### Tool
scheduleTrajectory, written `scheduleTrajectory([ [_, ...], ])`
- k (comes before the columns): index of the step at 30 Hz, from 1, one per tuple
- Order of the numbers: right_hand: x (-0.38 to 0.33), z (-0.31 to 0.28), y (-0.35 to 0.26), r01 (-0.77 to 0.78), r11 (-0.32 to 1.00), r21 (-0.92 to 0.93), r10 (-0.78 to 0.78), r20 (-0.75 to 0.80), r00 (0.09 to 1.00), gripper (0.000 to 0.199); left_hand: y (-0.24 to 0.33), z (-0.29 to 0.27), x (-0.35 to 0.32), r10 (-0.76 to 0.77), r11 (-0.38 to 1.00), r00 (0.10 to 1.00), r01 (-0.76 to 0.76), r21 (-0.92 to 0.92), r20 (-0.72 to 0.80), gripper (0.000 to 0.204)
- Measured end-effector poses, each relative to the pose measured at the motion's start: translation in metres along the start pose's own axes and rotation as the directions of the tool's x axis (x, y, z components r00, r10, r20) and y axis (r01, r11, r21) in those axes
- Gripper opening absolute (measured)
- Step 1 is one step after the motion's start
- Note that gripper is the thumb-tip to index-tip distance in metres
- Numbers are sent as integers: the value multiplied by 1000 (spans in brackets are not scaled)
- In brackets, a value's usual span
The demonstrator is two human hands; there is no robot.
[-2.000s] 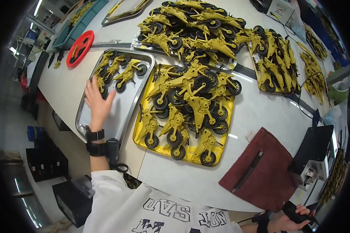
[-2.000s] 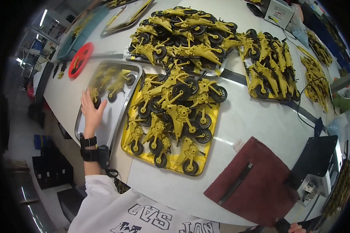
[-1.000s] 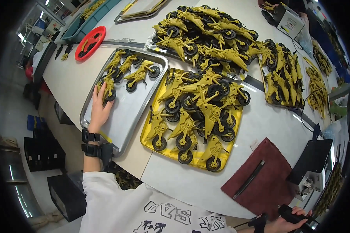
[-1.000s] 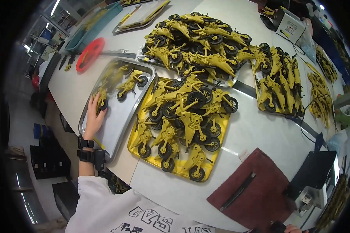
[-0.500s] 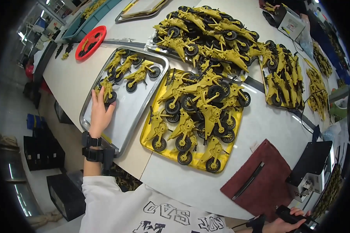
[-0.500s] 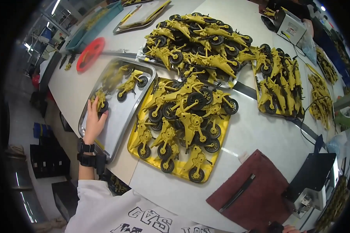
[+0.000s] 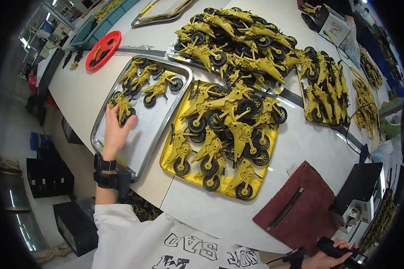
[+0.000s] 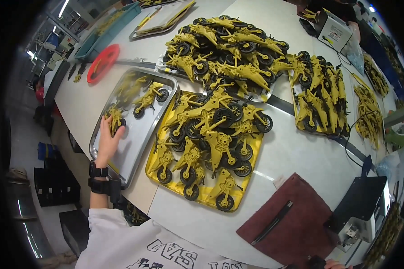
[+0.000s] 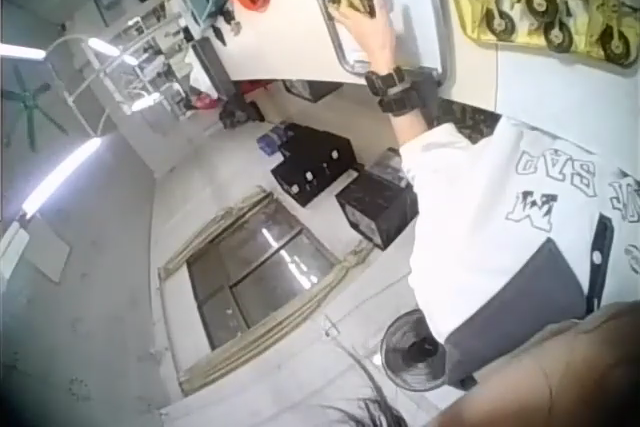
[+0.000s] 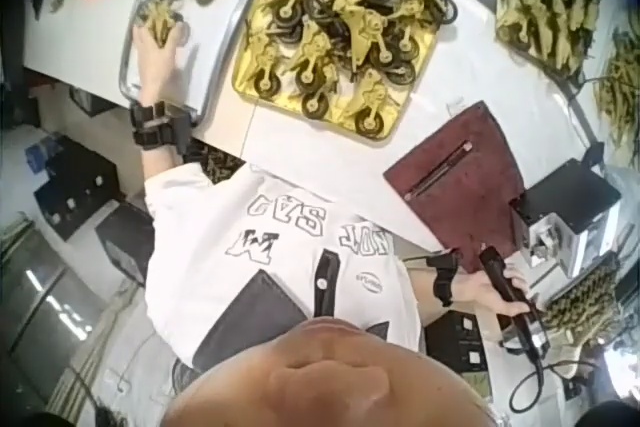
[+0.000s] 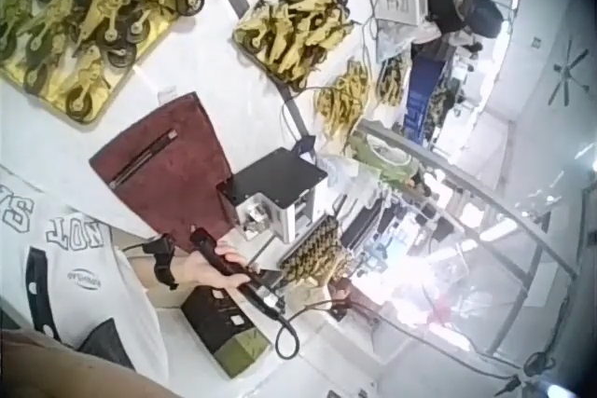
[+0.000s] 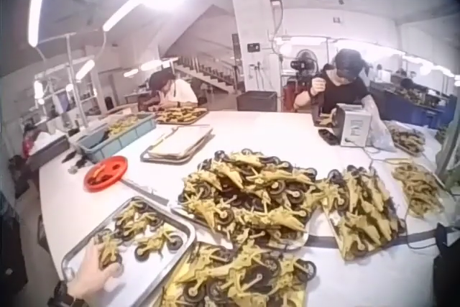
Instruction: Assembling components on toy motorcycles using an electric screwdriver.
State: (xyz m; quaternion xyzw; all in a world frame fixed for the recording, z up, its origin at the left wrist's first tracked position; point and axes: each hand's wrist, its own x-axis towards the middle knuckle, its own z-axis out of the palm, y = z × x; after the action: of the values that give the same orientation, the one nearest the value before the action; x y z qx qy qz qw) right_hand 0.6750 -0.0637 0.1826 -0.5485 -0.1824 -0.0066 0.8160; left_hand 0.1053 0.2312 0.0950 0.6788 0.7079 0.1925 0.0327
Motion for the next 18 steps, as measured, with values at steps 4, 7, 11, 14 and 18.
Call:
scheduleTrajectory([
  [4, 0, 4, 1, -10, 1000, 14, 9, 56, 998, 41, -3, -1, 17, -149, 988, 989, 148, -51, -19, 77],
  [7, -4, 12, -1, 56, 996, -70, -55, 24, 998, 42, 9, -2, 27, -171, 985, 985, 171, 9, -36, 78],
  [11, -5, 12, -2, 22, 998, -60, -21, 12, 1000, 41, 5, 1, 29, -143, 990, 989, 143, -5, -43, 76],
  [14, -6, 13, -2, 30, 997, -70, -29, 6, 1000, 40, 4, -2, 29, -96, 995, 993, 94, -36, -70, 72],
  [18, -6, 16, -3, 36, 994, -99, -38, -15, 999, 39, -10, 0, 26, -64, 997, 990, 57, -61, -124, 73],
])
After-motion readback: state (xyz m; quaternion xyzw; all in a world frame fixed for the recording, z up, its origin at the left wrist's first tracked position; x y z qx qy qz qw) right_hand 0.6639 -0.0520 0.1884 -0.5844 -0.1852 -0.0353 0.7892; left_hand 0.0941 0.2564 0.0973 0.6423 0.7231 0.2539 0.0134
